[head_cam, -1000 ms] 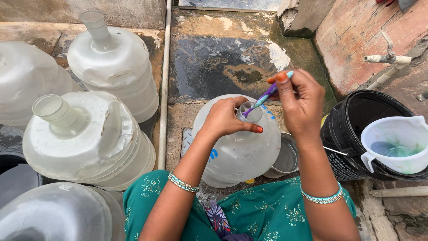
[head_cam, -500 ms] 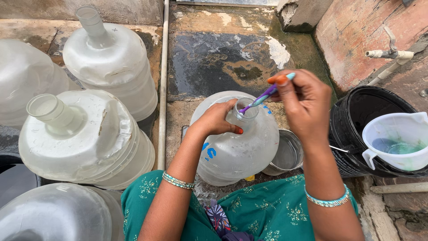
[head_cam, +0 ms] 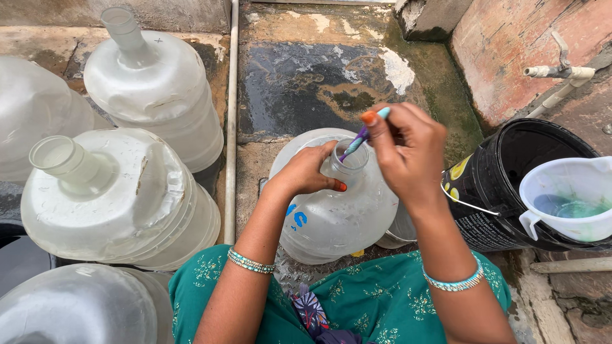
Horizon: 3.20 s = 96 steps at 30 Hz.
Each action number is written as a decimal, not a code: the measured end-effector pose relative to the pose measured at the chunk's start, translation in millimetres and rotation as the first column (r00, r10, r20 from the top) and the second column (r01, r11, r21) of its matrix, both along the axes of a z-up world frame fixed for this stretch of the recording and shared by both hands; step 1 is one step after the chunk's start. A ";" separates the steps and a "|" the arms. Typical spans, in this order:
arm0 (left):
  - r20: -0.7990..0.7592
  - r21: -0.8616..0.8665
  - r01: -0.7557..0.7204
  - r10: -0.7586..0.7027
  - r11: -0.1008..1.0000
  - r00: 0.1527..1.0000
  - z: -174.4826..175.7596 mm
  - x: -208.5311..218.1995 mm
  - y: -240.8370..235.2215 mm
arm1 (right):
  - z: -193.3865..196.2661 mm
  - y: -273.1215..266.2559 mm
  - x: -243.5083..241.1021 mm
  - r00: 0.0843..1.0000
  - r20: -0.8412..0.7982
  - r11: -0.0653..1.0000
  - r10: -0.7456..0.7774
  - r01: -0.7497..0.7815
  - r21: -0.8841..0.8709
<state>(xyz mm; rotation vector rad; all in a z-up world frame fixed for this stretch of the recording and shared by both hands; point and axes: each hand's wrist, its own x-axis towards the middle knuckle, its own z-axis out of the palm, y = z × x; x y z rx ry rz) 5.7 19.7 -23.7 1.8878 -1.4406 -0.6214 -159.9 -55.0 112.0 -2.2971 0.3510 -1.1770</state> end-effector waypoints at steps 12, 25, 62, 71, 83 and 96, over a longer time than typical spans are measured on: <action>0.028 -0.025 0.014 -0.013 1.000 1.000 -2.6 0.0 0.1 | 4.8 1.0 -15.5 0.999 0.010 0.998 0.042 -0.042 0.052; -0.013 0.021 0.006 -0.006 1.000 1.000 3.2 -0.8 -0.1 | 19.9 -0.1 -25.0 0.990 -0.059 0.992 0.128 -0.126 0.030; -0.054 0.029 0.112 -0.111 0.993 0.992 5.1 2.0 9.4 | 17.9 -18.9 -36.4 0.977 -0.155 0.989 0.146 -0.149 -0.006; -0.009 0.062 0.105 -0.104 0.993 0.994 16.6 1.3 12.3 | -28.0 -34.2 14.2 0.934 -0.303 0.971 0.188 -0.224 -0.089; -0.033 0.031 0.123 -0.122 0.992 0.992 16.2 0.3 14.4 | -11.3 -27.5 4.7 0.941 -0.299 0.949 0.162 -0.231 -0.215; 0.003 0.079 0.121 -0.121 0.990 0.993 -4.7 8.6 10.4 | -37.0 -30.3 12.2 0.892 -0.412 0.913 0.185 -0.311 -0.264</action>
